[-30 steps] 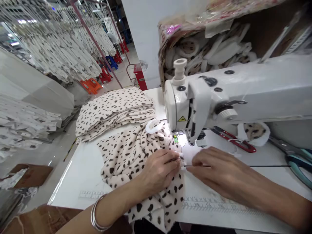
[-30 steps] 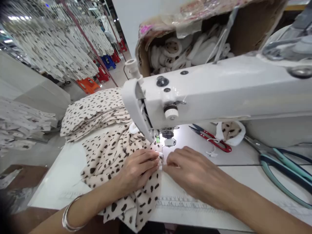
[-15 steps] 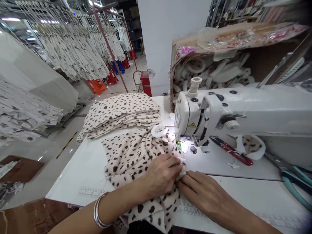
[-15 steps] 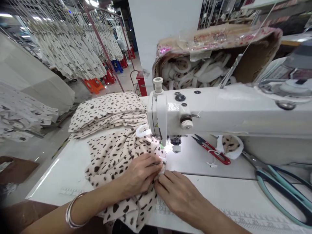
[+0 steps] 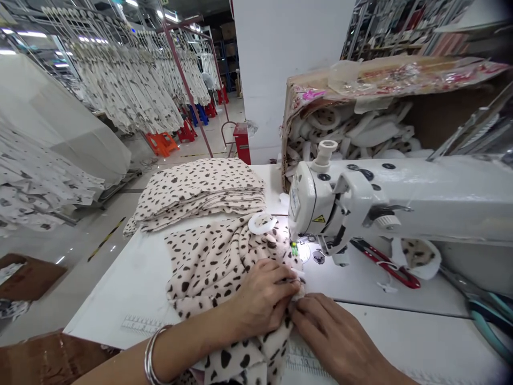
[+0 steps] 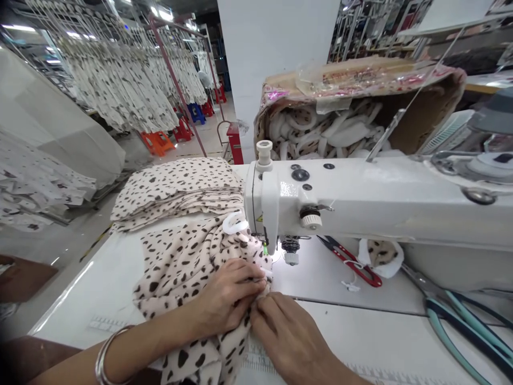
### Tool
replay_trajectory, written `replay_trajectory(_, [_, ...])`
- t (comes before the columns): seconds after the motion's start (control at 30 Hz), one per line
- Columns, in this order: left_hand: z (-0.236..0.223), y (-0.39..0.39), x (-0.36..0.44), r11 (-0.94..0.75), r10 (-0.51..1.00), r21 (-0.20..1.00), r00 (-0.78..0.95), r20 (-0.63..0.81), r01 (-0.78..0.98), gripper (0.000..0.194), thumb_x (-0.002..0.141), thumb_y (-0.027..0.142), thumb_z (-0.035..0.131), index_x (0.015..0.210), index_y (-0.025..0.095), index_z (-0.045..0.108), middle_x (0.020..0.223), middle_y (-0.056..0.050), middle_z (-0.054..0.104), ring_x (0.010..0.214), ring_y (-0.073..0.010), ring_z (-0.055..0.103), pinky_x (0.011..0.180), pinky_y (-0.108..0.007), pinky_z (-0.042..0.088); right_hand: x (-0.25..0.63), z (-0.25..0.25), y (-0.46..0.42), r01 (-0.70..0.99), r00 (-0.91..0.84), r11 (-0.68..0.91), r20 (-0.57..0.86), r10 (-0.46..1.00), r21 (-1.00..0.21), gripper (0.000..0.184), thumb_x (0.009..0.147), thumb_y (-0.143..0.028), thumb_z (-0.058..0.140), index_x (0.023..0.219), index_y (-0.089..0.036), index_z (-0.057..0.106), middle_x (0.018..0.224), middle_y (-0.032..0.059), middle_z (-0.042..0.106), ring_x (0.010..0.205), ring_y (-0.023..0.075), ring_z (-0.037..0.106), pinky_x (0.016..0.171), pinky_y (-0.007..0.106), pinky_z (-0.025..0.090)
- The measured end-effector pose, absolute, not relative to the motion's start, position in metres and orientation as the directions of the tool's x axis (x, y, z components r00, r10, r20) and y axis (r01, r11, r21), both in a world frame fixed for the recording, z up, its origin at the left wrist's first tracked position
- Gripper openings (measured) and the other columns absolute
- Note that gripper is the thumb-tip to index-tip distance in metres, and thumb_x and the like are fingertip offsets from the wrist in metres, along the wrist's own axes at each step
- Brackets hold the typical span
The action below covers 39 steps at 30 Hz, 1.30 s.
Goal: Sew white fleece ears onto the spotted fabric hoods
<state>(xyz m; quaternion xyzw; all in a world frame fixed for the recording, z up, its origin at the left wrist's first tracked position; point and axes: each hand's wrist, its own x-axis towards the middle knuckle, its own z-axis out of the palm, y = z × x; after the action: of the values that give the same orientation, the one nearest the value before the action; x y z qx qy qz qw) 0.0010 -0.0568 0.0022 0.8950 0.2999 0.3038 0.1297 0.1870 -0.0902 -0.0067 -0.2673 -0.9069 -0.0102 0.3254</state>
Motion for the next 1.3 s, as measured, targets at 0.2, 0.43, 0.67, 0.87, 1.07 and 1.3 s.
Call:
replay_trajectory(0.2, [0.002, -0.057, 0.001, -0.773, 0.634, 0.418, 0.619, 0.464, 0.477, 0.021, 0.089, 0.011, 0.049, 0.102, 0.014, 0.065, 0.106, -0.008, 0.068, 0.097, -0.0197, 0.061, 0.095, -0.04, 0.044, 0.19, -0.002, -0.092, 0.56, -0.616, 0.827, 0.644, 0.454, -0.049, 0.024, 0.091, -0.004, 0.042, 0.104, -0.008, 0.062, 0.094, 0.0132, 0.068, 0.093, 0.0204, 0.063, 0.08, 0.033, 0.054])
replay_trajectory(0.43, [-0.001, -0.058, 0.003, -0.769, 0.639, 0.413, 0.598, 0.484, 0.487, 0.02, 0.09, 0.011, 0.051, 0.102, 0.015, 0.066, 0.106, -0.008, 0.068, 0.098, -0.0207, 0.061, 0.093, -0.039, 0.047, 0.187, -0.024, -0.093, 0.64, -0.549, 0.762, 0.635, 0.543, -0.099, 0.022, 0.09, -0.003, 0.045, 0.091, -0.011, 0.065, 0.093, 0.0123, 0.066, 0.087, 0.0235, 0.062, 0.074, 0.039, 0.05])
replay_trajectory(0.67, [-0.001, -0.057, 0.004, -0.78, 0.625, 0.435, 0.585, 0.517, 0.45, 0.023, 0.089, 0.009, 0.053, 0.109, 0.014, 0.062, 0.106, -0.008, 0.069, 0.101, -0.018, 0.063, 0.098, -0.038, 0.048, 0.189, -0.019, -0.099, 0.622, -0.53, 0.78, 0.692, 0.49, -0.076, 0.023, 0.088, 0.0, 0.045, 0.097, -0.008, 0.065, 0.111, 0.0184, 0.067, 0.118, 0.027, 0.056, 0.1, 0.043, 0.045])
replay_trajectory(0.87, [-0.001, -0.057, 0.004, -0.763, 0.646, 0.465, 0.561, 0.517, 0.45, 0.023, 0.089, 0.009, 0.054, 0.111, 0.013, 0.06, 0.107, -0.008, 0.07, 0.104, -0.0175, 0.064, 0.102, -0.036, 0.049, 0.187, -0.019, -0.097, 0.654, -0.557, 0.756, 0.653, 0.513, -0.036, 0.025, 0.086, 0.004, 0.045, 0.099, -0.004, 0.065, 0.109, 0.0219, 0.066, 0.115, 0.0288, 0.059, 0.097, 0.041, 0.049])
replay_trajectory(1.07, [0.004, -0.055, 0.003, -0.797, 0.604, 0.382, 0.6, 0.525, 0.468, 0.021, 0.088, 0.008, 0.055, 0.107, 0.011, 0.063, 0.107, -0.01, 0.07, 0.105, -0.0182, 0.064, 0.103, -0.035, 0.049, 0.186, -0.014, -0.09, 0.658, -0.592, 0.753, 0.62, 0.516, 0.001, 0.03, 0.087, 0.004, 0.037, 0.097, -0.005, 0.064, 0.104, 0.0191, 0.067, 0.109, 0.0254, 0.061, 0.095, 0.04, 0.05])
replay_trajectory(1.3, [-0.001, -0.039, 0.002, -0.796, 0.605, 0.364, 0.609, 0.513, 0.483, 0.021, 0.09, 0.011, 0.052, 0.108, 0.012, 0.063, 0.106, -0.009, 0.068, 0.102, -0.0192, 0.063, 0.097, -0.036, 0.052, 0.19, -0.014, -0.069, 0.636, -0.622, 0.771, 0.602, 0.501, 0.016, 0.027, 0.089, 0.002, 0.039, 0.092, -0.008, 0.064, 0.103, 0.0166, 0.067, 0.108, 0.0226, 0.061, 0.099, 0.04, 0.046])
